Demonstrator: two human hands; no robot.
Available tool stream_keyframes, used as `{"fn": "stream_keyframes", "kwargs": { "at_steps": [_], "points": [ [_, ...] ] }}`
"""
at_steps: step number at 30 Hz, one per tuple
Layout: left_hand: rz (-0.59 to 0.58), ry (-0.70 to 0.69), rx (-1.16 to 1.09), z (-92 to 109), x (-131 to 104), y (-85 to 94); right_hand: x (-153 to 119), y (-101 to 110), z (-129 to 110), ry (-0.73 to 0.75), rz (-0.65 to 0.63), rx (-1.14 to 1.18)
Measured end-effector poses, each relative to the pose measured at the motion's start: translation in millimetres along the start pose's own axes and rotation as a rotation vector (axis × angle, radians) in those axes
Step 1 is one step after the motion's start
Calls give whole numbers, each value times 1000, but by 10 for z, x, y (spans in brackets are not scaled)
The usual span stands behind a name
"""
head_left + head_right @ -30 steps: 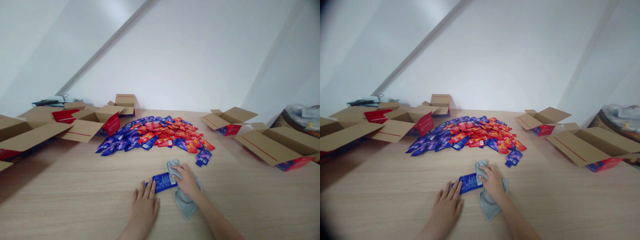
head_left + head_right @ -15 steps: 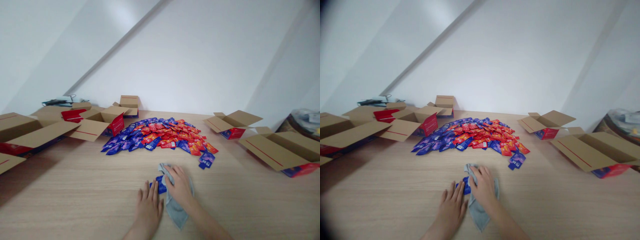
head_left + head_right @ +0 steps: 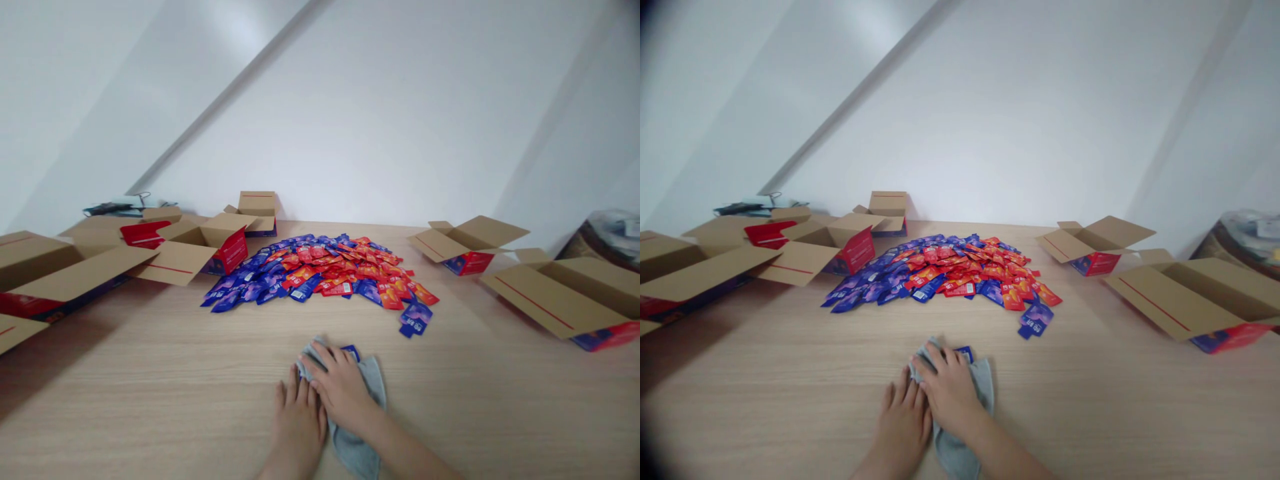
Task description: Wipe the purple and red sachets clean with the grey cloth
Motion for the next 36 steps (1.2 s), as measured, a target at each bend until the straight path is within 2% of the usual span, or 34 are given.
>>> {"fn": "stream_keyframes", "kwargs": {
  "at_steps": [5,9,12,18,24,30,36],
  "points": [
    [-26,12,-8,-2,7,-27,-8,-24,-37,-32,-16,-2],
    [-55,-9,-38,14,0,-59,-5,17,-51,-116,55,54],
    [-78,0,-26,15,-4,-78,3,23,-69,-122,87,82],
    [-74,15,-48,41,-21,9,5,-4,-28,-125,81,84],
    [11,16,-18,59,-34,81,-15,-10,63,-172,100,55],
    [55,25,-3,6,39,-36,-97,43,190,-207,116,-13],
    [100,31,-32,-29,48,-58,-192,119,341,-269,150,-67]
  ]
}}
Point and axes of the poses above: each hand's wrist, its own x-axis towards the middle knuckle, its own y-axis out of the back of the hand, z = x × y, the point moved 9 cm from there along x, towards the middle knuckle, and after that the axes turned 2 degrees about z, right-handed, at the moved point
